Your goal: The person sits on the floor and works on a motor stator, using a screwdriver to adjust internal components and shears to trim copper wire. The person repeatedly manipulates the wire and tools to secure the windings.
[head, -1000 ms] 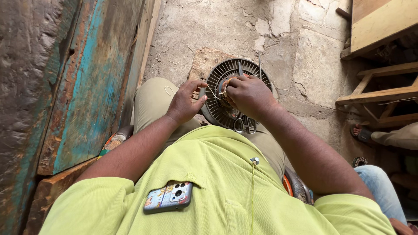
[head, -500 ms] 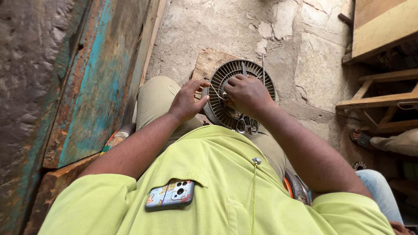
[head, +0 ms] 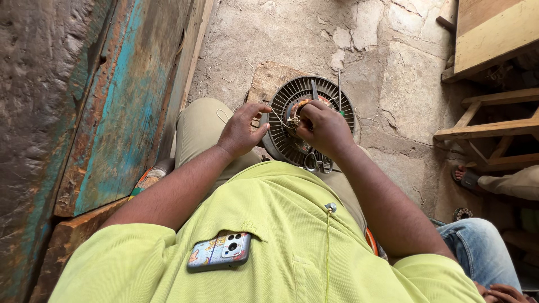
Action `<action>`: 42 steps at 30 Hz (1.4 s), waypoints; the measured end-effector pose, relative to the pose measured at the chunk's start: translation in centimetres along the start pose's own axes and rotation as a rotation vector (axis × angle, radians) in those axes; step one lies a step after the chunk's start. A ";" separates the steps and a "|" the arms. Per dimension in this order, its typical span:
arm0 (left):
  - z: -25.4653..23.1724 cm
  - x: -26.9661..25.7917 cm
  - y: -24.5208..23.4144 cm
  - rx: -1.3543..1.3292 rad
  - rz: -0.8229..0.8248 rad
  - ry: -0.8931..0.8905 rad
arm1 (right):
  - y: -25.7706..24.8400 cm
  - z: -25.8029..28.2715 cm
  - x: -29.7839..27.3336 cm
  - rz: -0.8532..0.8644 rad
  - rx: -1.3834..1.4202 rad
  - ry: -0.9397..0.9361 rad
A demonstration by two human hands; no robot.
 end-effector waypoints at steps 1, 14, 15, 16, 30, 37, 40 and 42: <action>0.2 0.1 0.0 -0.008 0.000 -0.015 | -0.3 0.1 -0.3 -0.021 -0.018 -0.017; 0.5 0.0 0.2 -0.021 0.002 -0.024 | -0.3 1.3 -0.9 0.048 0.016 -0.117; 0.4 0.0 0.2 -0.024 0.001 -0.026 | -0.3 1.2 -0.9 0.066 0.016 -0.092; 0.4 0.1 0.2 -0.026 -0.001 -0.025 | -0.3 1.0 -0.9 0.080 0.013 -0.066; 0.4 0.1 0.1 -0.053 0.014 -0.047 | -0.7 1.7 1.7 0.356 -0.023 -0.076; 0.8 0.1 -0.2 -0.095 -0.002 -0.073 | -1.5 -0.8 0.4 0.160 0.234 -0.055; 1.1 0.3 -0.1 -0.066 -0.007 -0.086 | -2.0 -5.2 -2.0 -0.086 0.352 0.134; 1.0 0.3 0.1 -0.076 0.000 -0.079 | -1.8 -8.6 -3.8 -0.191 0.360 0.331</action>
Point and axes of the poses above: each hand's wrist, its own x-axis towards the middle knuckle, its own y-axis out of the palm, z = x × y, the point moved 7 cm from there along x, towards the middle knuckle, and after that the axes turned 7 degrees about z, right-handed, at the moved point
